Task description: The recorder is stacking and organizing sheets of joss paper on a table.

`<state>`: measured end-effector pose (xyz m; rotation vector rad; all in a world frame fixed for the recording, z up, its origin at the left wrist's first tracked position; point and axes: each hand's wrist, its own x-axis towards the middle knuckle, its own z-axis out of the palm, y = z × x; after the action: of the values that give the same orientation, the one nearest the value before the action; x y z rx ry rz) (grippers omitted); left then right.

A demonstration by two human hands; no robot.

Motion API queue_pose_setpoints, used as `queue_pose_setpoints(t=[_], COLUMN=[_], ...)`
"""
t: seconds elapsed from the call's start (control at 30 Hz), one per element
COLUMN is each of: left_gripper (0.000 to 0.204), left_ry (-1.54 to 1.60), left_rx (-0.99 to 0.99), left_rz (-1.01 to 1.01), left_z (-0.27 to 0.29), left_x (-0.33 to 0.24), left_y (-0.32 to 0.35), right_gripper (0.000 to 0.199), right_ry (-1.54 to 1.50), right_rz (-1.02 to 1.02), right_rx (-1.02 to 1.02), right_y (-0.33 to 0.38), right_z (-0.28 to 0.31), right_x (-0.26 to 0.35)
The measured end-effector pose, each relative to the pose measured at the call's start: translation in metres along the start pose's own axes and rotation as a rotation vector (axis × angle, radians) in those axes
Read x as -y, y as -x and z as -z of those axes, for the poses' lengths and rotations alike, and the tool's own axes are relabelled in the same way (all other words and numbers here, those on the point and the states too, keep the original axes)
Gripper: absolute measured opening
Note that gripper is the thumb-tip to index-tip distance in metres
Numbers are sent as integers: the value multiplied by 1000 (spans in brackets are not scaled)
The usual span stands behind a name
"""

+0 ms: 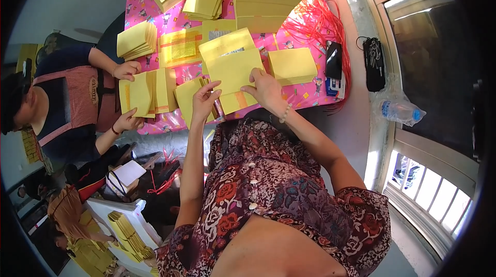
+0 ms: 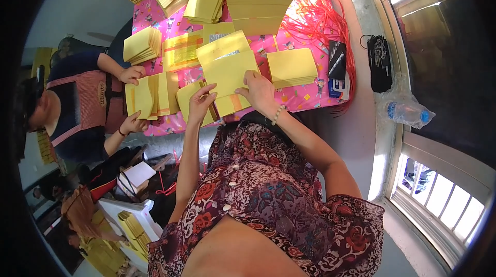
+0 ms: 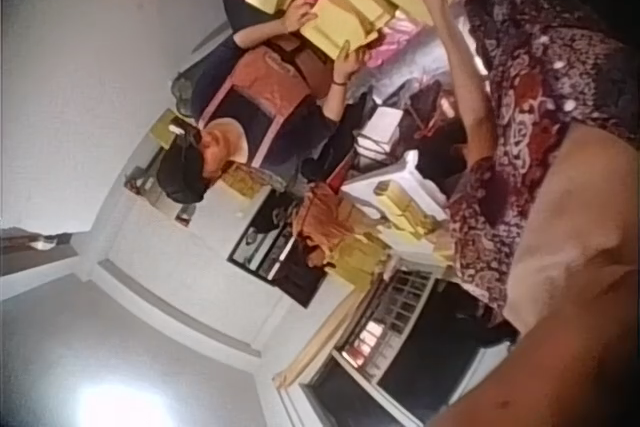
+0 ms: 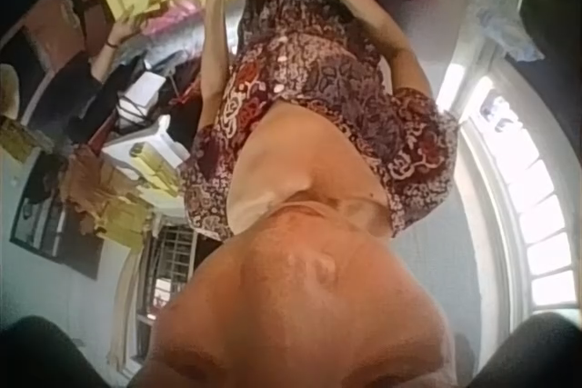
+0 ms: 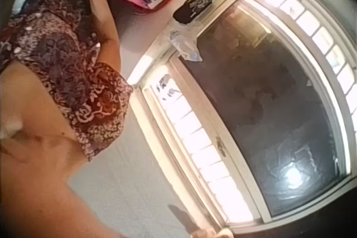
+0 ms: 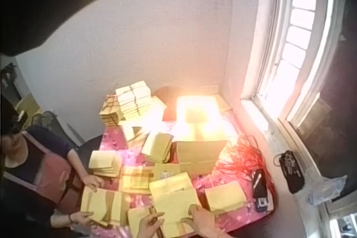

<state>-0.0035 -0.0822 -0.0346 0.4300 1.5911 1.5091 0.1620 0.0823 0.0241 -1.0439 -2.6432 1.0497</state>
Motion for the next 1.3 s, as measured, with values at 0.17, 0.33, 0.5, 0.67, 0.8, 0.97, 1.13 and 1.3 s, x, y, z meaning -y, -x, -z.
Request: queue_pose_setpoints(t=[0.17, 0.33, 0.5, 0.67, 0.8, 0.97, 1.13, 1.3], left_gripper=[37, 37, 42, 41, 39, 36, 37, 48], left_ry=[13, -14, 231, 506, 560, 540, 124, -685], left_rx=[-92, -181, -243, -99, -96, -5, -42, -17], left_rz=[-66, -104, 60, 190, 161, 113, -44, -223], left_z=[-15, -10, -6, -14, -24, -50, -72, -67], left_x=[-12, 7, -1, -36, -56, -64, -49, -45], left_y=[4, 1, 1, 0, 3, 0, 14, 38], right_gripper=[29, 22, 21, 26, 33, 29, 19, 15], right_ry=[-257, -216, -482, -772, -655, -1044, -1119, -918], right_rz=[-89, 68, -54, -73, -303, -398, -340, -424], right_rx=[83, -47, 61, -106, -73, 144, -165, -267], right_y=[-5, -2, -7, -7, -5, -4, -4, 1], right_z=[4, 2, 15, 9, 35, 49, 59, 72], right_x=[-23, -22, -39, -63, -43, -69, -118, -180])
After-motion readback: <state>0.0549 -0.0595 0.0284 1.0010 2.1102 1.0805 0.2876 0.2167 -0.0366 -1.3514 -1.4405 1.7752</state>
